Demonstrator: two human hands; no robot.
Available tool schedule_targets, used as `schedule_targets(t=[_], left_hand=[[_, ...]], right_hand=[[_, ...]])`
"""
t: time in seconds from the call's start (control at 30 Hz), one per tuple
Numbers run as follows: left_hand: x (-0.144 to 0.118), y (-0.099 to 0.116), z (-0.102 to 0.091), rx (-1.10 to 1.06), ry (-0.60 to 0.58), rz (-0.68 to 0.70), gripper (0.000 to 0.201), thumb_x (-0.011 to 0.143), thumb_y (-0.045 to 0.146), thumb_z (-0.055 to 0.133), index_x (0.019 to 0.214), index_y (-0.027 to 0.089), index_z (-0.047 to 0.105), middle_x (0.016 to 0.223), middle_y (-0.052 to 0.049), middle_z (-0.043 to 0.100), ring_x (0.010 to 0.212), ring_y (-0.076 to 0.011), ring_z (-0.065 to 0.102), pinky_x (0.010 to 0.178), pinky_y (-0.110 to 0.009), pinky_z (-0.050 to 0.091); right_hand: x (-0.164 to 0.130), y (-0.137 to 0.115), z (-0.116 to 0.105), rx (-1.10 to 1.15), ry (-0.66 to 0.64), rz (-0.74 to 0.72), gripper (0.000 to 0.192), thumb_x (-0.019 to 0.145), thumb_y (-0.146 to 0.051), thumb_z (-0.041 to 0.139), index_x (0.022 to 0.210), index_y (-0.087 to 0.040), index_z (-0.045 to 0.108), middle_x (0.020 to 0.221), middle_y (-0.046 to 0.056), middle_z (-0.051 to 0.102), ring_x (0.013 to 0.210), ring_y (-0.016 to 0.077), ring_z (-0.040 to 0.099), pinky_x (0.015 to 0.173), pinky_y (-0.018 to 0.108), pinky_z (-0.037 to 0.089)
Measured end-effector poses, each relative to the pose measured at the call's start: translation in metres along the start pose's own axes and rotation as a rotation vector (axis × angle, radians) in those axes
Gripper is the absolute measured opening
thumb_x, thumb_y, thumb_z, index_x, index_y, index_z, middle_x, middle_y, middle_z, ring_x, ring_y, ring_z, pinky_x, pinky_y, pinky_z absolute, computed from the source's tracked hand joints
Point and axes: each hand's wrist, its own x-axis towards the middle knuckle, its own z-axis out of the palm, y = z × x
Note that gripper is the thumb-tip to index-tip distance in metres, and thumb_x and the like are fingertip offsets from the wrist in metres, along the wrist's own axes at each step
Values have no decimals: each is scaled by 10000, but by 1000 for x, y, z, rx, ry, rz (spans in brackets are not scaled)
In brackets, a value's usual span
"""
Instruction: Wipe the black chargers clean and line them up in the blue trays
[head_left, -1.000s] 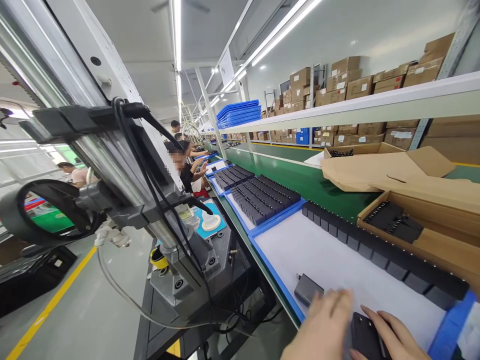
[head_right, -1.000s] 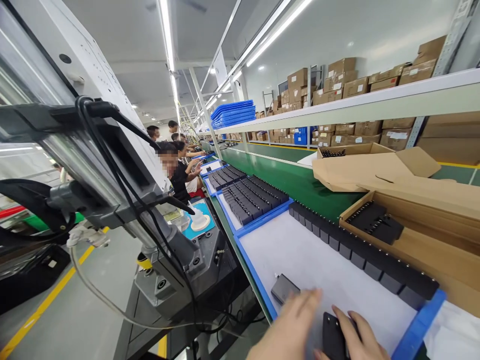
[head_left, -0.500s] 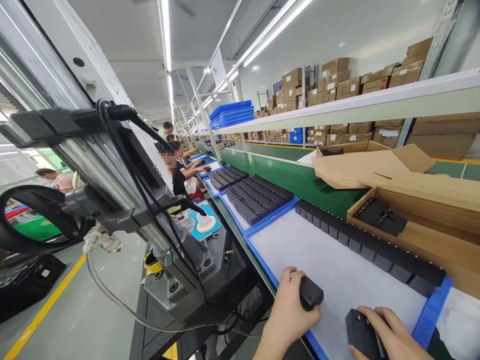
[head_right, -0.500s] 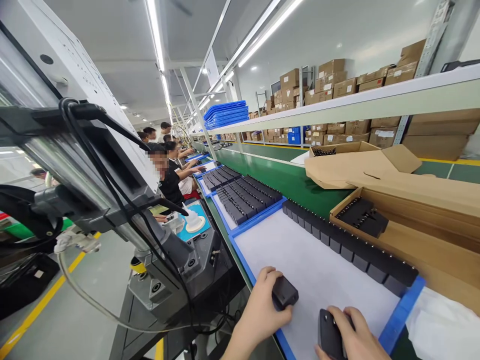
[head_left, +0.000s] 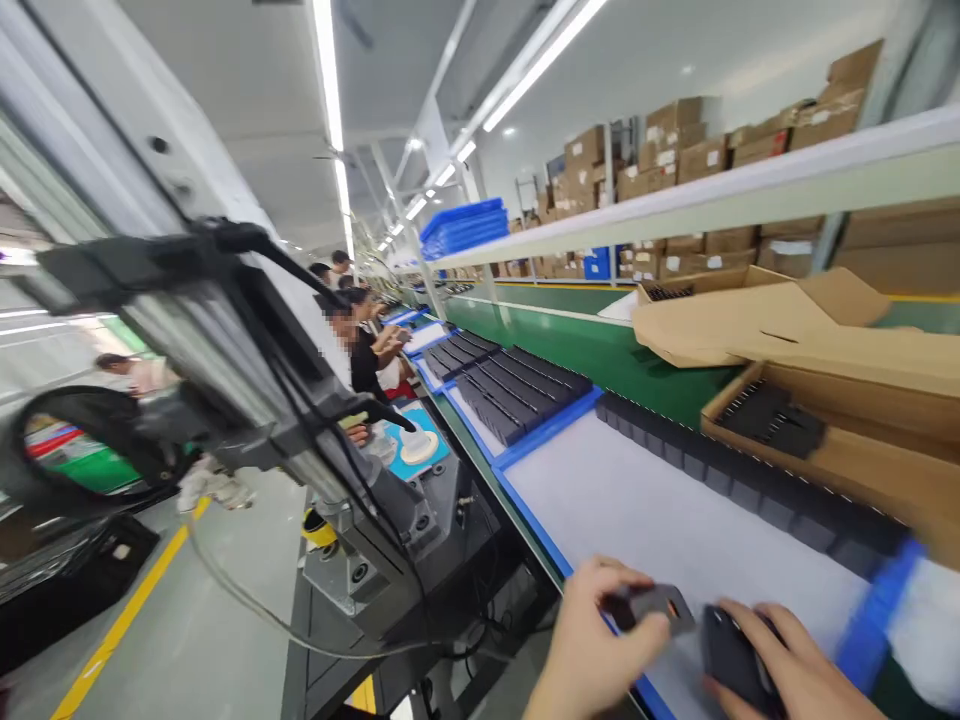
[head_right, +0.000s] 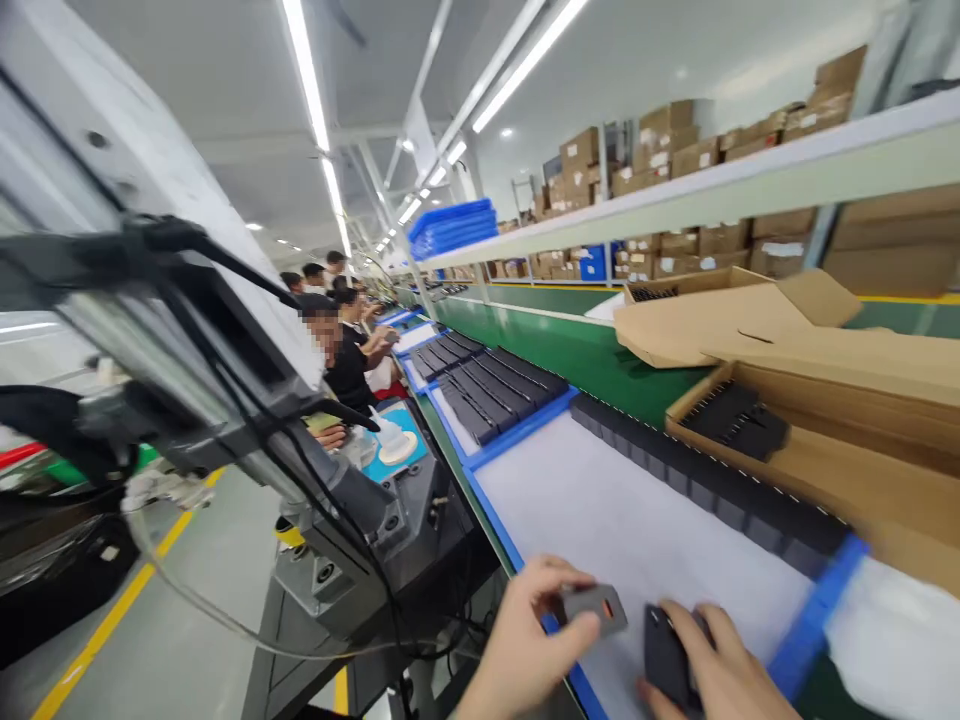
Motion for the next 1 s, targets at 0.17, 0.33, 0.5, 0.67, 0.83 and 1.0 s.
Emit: schedule_targets(t=[0.17,0.33,0.5,0.67,0.83,1.0], left_hand=[[17,10,-9,31,-81,-88,249,760,404,751,812,163,784,777,-74,721,711,-196,578,643,-296,465],[34,-14,-12,-55,-204,-167,456,860,576,602,978,155,732,845,-63,705,680,-180,592,566,-277,498],[29,-14,-12,79,-244,-50,389,904,507,592,1020,157,718,915,-76,716,766,-191,643,680,-291,544],[25,-3,-17,316,-235,175,387,834,381,715,1175,205,669,1140,-101,700,1035,-273,668,955,-413,542],[28,-8,-18,503,-433,457,277,860,211,676,1135,237,694,1259,-105,675,1244,-325,578,1112,-536,446],[23,-27,-9,544,-589,599,310,949,237,626,1259,243,620,1360,-98,641,1369,-307,507,1160,-539,439]], right_hand=[[-3,-68,-50,-101,-206,74,505,865,-332,654,1331,-157,566,1258,170,554,1115,358,657,937,495,560],[2,-76,-57,-91,-246,170,580,882,-384,704,1406,-225,514,1376,146,497,1149,337,640,911,448,573],[-2,-74,-56,-77,-239,147,612,874,-389,725,1413,-213,494,1383,145,486,1139,333,636,912,448,564],[-1,-76,-58,-78,-244,140,579,872,-361,735,1380,-210,504,1350,133,496,1132,315,638,904,422,564],[0,-77,-58,-66,-236,133,586,872,-358,739,1381,-211,487,1331,131,492,1129,312,630,920,436,559],[-2,-78,-59,-24,-235,135,561,877,-282,720,1376,-198,478,1338,132,477,1190,320,604,973,453,538]])
